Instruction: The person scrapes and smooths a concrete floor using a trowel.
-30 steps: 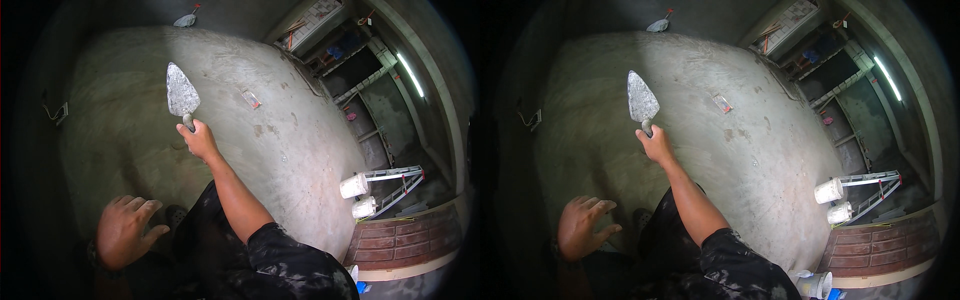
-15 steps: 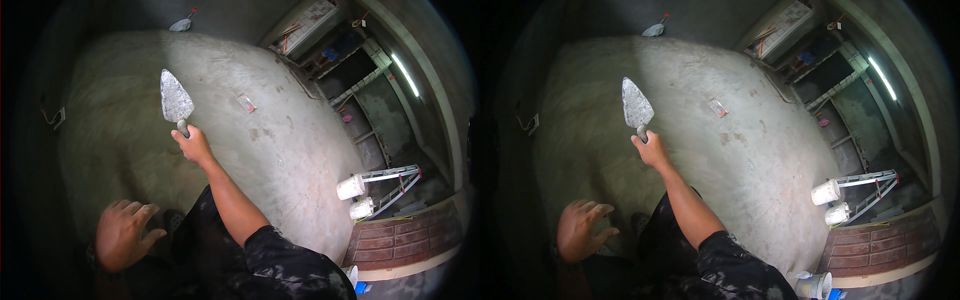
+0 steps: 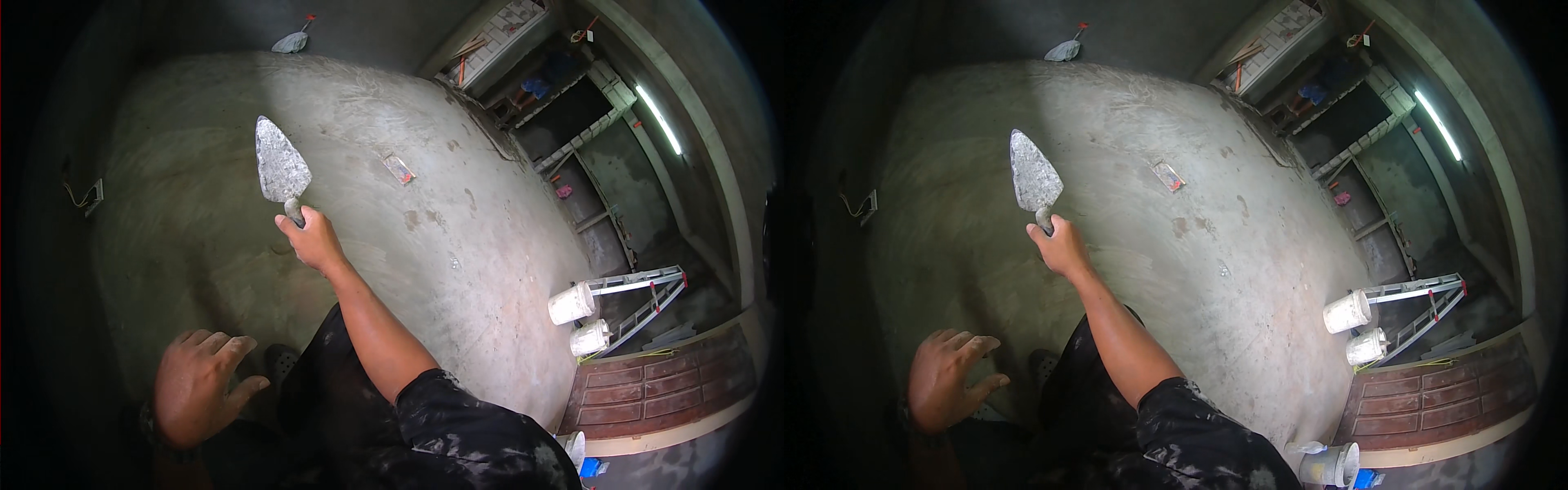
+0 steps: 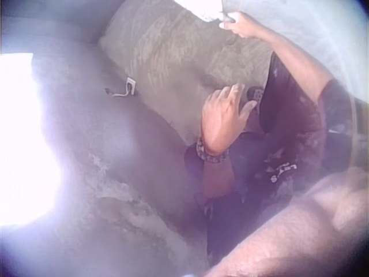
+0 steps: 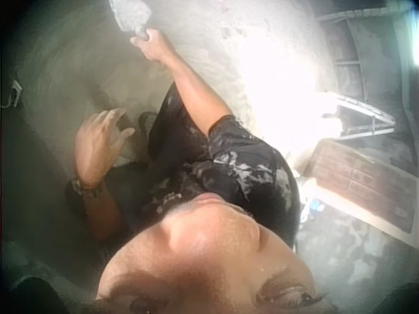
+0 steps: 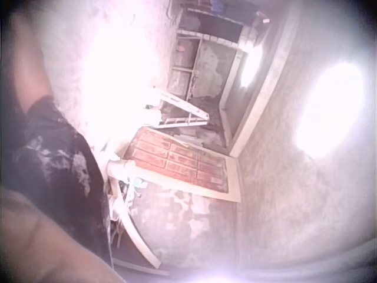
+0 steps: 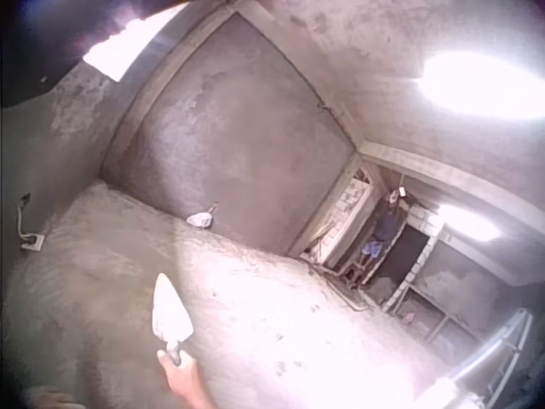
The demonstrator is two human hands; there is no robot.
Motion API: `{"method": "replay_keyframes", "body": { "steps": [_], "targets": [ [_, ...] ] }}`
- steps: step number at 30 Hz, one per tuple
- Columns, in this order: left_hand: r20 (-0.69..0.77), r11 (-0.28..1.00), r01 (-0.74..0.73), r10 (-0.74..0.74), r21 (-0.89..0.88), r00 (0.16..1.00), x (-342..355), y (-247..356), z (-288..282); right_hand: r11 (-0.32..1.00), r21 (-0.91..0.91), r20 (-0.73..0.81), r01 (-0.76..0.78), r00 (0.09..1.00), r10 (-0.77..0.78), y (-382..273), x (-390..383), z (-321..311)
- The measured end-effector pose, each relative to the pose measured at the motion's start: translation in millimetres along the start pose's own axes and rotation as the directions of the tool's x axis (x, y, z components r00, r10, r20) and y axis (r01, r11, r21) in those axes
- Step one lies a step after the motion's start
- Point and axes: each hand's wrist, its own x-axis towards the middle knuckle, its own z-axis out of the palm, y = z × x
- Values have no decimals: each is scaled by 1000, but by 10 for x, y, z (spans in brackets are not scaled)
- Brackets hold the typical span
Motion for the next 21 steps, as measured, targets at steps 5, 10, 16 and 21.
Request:
{"method": "replay_keyframes", "body": {
  "steps": [5, 10, 16, 21],
  "targets": [
    [12, 1000, 5, -5, 0, 1000, 8, 2, 5, 1000, 3, -4, 3, 1000, -3, 14, 11, 1],
    [24, 999, -28, 27, 19, 999, 10, -16, 7, 999, -17, -27, 38, 999, -39, 54, 32, 7],
    [13, 999, -40, 40, 4, 999, 0, -13, 10, 999, -22, -17, 37, 999, -37, 7, 15, 3],
    [30, 1000, -23, 23, 11, 999, 17, 15, -15, 999, -23, -7, 24, 1000, -24, 8, 19, -15]
  ]
}}
